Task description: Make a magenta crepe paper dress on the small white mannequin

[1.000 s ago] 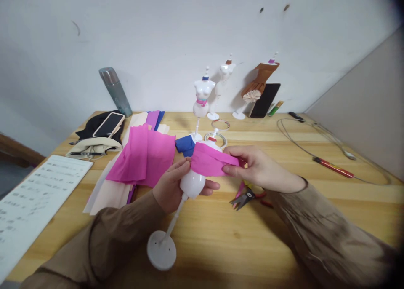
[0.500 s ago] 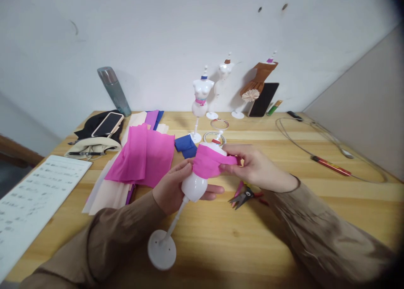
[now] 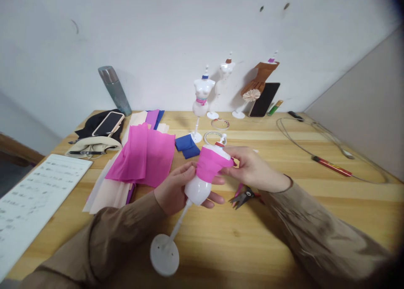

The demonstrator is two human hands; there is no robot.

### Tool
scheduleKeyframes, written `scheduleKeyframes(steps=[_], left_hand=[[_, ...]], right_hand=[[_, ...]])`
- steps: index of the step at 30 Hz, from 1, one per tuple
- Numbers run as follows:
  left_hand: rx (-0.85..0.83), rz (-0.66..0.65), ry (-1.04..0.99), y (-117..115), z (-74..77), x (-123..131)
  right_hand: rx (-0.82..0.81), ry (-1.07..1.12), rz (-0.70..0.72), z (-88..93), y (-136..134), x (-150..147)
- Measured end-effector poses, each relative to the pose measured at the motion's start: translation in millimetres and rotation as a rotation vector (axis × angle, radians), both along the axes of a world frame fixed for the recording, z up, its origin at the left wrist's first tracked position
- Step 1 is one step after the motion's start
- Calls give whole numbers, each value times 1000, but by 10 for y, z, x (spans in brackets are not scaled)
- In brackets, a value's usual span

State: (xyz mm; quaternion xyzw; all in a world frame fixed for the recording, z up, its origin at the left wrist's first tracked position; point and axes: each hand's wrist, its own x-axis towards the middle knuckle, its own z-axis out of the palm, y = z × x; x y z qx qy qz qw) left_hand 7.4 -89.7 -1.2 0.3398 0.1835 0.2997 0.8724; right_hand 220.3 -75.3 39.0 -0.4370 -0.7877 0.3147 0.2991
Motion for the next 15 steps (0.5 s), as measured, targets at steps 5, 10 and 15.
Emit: scheduleKeyframes(steps=[5, 10, 15], left_hand=[[13, -6, 27, -16, 30, 3], [-16, -14, -1, -33, 26, -5], [-14, -1, -43, -63, -23, 10]], right_hand=[[3, 41, 67, -35, 8, -24], [4, 58, 72, -95, 35, -40], [23, 62, 161, -114, 42, -41]])
